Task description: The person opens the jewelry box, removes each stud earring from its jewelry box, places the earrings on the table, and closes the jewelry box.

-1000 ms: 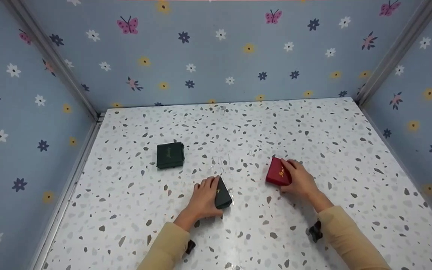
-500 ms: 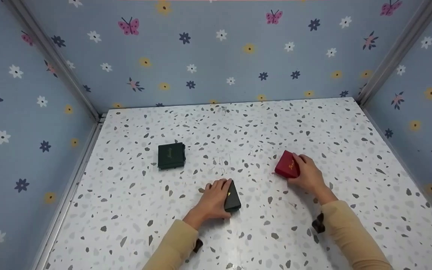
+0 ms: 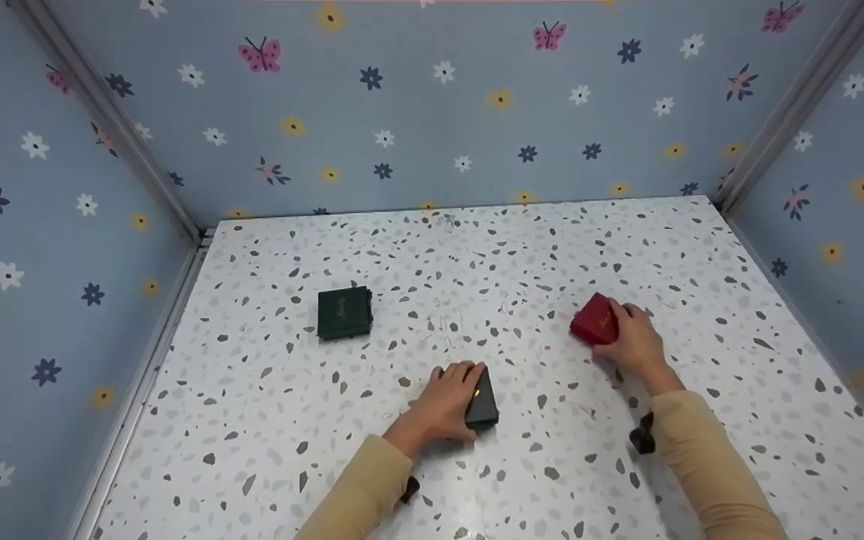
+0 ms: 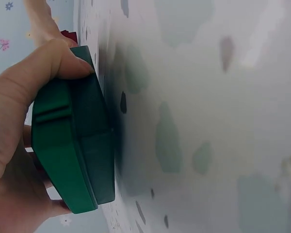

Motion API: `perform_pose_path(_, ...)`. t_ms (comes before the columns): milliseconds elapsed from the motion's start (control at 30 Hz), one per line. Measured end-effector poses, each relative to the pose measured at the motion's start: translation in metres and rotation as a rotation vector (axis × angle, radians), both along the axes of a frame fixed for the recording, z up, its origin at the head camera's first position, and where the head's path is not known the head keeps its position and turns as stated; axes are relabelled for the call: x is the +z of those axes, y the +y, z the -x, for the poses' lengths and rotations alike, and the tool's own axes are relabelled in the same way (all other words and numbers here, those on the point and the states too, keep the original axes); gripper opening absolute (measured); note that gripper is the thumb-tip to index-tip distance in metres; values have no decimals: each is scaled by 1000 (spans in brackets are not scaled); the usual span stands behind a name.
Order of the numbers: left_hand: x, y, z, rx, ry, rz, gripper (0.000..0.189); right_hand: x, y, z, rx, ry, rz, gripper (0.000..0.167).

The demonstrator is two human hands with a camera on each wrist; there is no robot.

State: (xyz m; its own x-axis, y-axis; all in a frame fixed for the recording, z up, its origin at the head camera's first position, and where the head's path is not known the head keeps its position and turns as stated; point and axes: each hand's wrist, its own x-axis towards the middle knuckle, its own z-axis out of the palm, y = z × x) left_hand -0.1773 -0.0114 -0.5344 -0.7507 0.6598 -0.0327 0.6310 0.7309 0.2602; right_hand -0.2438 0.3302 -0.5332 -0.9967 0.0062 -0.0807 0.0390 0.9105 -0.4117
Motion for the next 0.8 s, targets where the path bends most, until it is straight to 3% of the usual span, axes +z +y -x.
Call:
perform_pose_path(233,-2,7,1,-35,23,14,106,3,8,4,-34,44,-4,91)
perform_pose_path(467,-4,11,1,-70,41,34,106,2,18,8,-70,26,-5,91)
perform_pose_path(800,-3,15,2,-74,2,42,104,1,27,10,-148,6,37,91)
